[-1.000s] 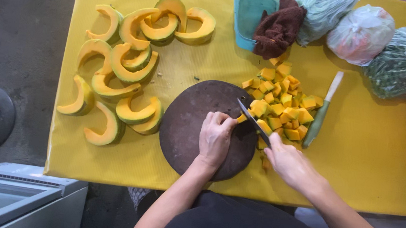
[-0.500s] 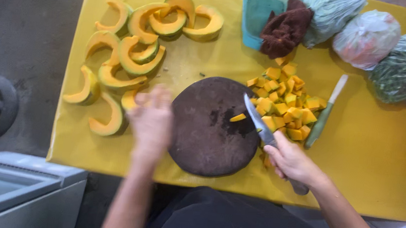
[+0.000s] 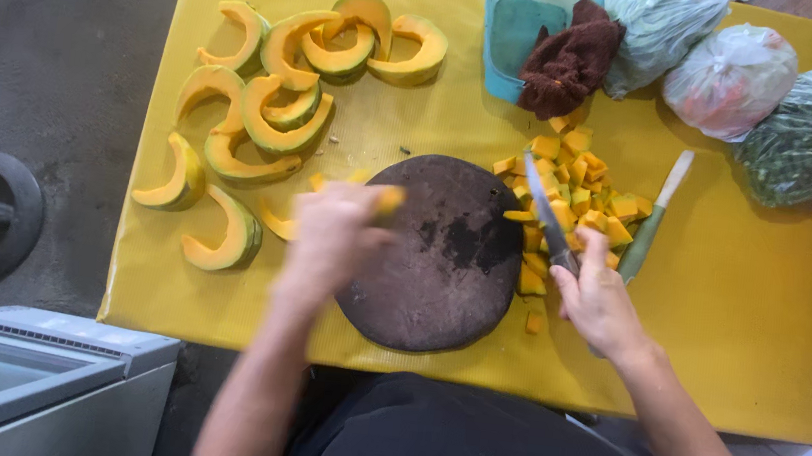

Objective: The person uses a knife to cut pumpkin slices into small cubes on a wooden cutting board. The diced pumpkin accumulates on the table next to the board.

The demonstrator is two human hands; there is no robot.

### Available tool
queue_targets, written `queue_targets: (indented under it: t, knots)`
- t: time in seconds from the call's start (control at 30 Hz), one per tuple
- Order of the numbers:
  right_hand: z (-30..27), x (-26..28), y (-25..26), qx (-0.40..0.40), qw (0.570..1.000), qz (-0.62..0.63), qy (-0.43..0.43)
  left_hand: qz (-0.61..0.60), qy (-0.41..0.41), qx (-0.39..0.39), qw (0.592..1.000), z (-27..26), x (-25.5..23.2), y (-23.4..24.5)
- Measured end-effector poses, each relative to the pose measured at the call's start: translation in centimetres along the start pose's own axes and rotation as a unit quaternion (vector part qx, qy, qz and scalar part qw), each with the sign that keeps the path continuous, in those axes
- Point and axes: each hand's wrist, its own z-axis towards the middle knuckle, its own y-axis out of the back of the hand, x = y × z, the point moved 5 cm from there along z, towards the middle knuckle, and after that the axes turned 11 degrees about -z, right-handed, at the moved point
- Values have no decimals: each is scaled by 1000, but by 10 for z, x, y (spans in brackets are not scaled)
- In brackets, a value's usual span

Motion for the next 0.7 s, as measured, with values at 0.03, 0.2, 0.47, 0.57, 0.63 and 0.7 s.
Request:
queue_targets:
  t: [0.03, 0.2, 0.47, 0.57, 0.63, 0.7]
  knots:
    - [-4, -1, -3, -2, 1000, -25, 3, -4, -18, 5, 1000, 2, -18, -18]
    - [-13, 2, -8, -44, 995, -80, 50, -39, -122, -27, 991, 10, -82, -82]
    - [-25, 9, -19, -14, 988, -132, 78, -83, -107, -104, 985, 3, -50, -68]
    - [-31, 18, -29, -8, 975, -201, 94, -107, -98, -123, 982, -3, -59, -82]
    - [-28, 23, -31, 3, 964, -247, 97, -129, -62, -149, 978, -1, -60, -89]
    - [-28, 19, -34, 56, 952, -293, 67, -145, -56, -145, 977, -3, -62, -95]
